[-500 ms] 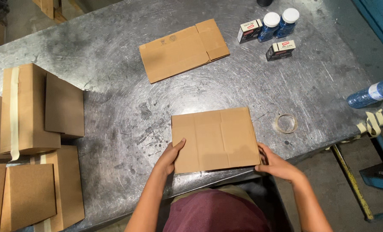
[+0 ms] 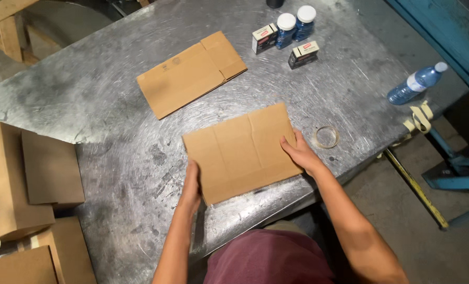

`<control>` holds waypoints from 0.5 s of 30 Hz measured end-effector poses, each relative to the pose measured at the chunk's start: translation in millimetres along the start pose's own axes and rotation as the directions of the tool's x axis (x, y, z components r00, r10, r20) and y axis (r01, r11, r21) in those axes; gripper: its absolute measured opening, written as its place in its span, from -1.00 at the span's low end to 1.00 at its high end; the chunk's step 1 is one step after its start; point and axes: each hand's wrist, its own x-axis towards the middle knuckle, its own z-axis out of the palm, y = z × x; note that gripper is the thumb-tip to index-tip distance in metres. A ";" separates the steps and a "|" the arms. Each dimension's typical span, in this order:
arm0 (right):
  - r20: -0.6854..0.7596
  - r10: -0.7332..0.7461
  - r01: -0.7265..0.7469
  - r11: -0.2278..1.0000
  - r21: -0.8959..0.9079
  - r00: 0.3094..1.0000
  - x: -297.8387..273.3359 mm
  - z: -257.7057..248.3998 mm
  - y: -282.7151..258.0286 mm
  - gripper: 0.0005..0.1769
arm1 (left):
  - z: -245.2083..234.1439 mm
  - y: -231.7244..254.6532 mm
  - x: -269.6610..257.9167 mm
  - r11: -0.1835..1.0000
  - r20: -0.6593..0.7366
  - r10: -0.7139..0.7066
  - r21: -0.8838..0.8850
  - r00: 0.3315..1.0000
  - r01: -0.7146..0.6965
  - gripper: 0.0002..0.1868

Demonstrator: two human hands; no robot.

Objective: The person folds cardboard boxes, places small packages inside them, and seals the boxes with adhesive tape by hand, repeating the process for multiple units.

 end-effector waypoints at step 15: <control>0.024 -0.264 0.252 0.940 0.229 0.964 42.6 -62.0 143.3 0.01 | -67.7 -100.7 106.6 0.855 0.024 0.518 0.017 0.855 -0.519 0.04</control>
